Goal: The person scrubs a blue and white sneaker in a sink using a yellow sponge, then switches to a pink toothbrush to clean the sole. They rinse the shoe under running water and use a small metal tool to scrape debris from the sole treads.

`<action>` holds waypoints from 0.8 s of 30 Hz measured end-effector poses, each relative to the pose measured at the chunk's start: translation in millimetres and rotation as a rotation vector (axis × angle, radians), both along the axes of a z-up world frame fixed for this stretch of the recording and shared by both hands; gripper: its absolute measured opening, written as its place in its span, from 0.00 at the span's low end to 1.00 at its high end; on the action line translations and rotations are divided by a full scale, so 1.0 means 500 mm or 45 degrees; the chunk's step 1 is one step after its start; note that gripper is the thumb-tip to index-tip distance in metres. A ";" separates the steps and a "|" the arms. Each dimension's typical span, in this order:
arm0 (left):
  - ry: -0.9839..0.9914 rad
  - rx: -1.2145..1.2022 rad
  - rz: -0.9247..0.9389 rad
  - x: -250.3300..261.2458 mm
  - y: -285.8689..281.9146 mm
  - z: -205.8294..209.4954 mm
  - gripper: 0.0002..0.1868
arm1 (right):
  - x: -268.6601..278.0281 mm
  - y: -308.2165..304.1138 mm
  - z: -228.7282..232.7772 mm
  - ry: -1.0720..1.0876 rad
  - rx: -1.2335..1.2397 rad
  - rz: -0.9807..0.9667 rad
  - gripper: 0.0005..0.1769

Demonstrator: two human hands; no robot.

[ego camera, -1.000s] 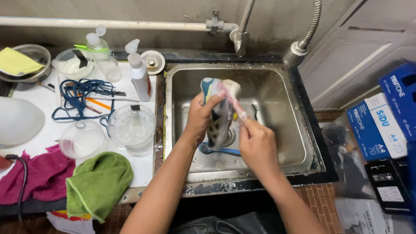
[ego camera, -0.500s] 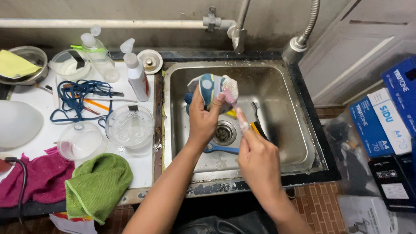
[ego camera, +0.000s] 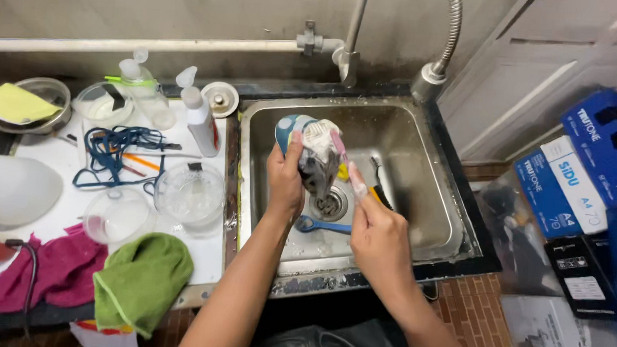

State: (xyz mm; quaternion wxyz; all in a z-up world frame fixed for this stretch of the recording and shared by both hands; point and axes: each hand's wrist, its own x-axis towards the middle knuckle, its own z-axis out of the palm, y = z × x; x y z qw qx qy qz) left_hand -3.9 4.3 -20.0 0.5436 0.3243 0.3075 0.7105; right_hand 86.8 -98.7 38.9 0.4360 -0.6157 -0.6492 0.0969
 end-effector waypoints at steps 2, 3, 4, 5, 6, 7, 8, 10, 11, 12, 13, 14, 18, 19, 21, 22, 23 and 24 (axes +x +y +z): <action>-0.109 -0.009 -0.070 0.004 0.026 -0.037 0.10 | -0.003 0.024 -0.002 -0.068 0.045 -0.036 0.17; -0.222 -0.019 -0.151 0.009 0.036 -0.060 0.12 | -0.002 0.033 -0.006 -0.139 0.089 -0.084 0.14; -0.221 -0.034 -0.158 0.008 0.030 -0.050 0.12 | -0.004 0.033 -0.016 -0.137 0.075 -0.092 0.14; -0.328 -0.099 -0.116 0.007 0.025 -0.037 0.12 | -0.006 0.034 -0.024 -0.064 0.120 -0.019 0.16; -0.435 -0.138 -0.076 0.005 0.034 -0.017 0.12 | -0.008 0.047 -0.028 0.006 0.191 0.054 0.18; -0.435 -0.127 -0.084 0.001 0.035 -0.019 0.12 | -0.011 0.029 -0.031 0.005 0.203 0.048 0.18; -0.550 -0.192 -0.093 -0.013 0.039 -0.019 0.13 | -0.020 0.016 -0.034 -0.001 0.130 0.058 0.16; -0.667 -0.263 -0.096 -0.019 0.035 -0.009 0.15 | -0.022 0.017 -0.055 -0.009 0.049 0.076 0.14; -0.630 -0.268 -0.069 -0.010 0.028 0.001 0.12 | -0.015 0.030 -0.072 -0.062 0.151 0.028 0.17; -0.590 -0.281 -0.045 -0.001 0.018 0.009 0.09 | -0.009 0.040 -0.091 -0.112 0.248 -0.023 0.22; -0.588 -0.294 -0.040 -0.001 0.027 -0.006 0.09 | -0.012 0.051 -0.082 -0.110 0.234 -0.021 0.22; -0.606 -0.281 -0.087 0.003 0.031 -0.021 0.10 | -0.012 0.056 -0.072 -0.096 0.287 0.003 0.21; -0.733 -0.215 -0.139 -0.029 0.061 -0.037 0.15 | -0.011 0.031 -0.118 -0.281 0.276 0.028 0.22; -0.734 -0.182 -0.139 -0.041 0.077 -0.029 0.15 | -0.009 0.034 -0.096 -0.283 0.308 0.035 0.22; -0.721 -0.101 -0.109 -0.064 0.074 -0.041 0.18 | -0.008 0.007 -0.066 0.235 -0.039 0.134 0.20; -0.720 -0.105 -0.102 -0.064 0.071 -0.042 0.18 | 0.007 0.017 -0.095 0.236 -0.045 0.139 0.20; -0.675 -0.072 -0.106 -0.061 0.068 -0.043 0.18 | 0.024 0.026 -0.123 0.863 -0.275 0.089 0.09; -0.630 -0.044 -0.118 -0.055 0.062 -0.044 0.18 | 0.043 0.031 -0.151 1.489 -0.507 0.018 0.11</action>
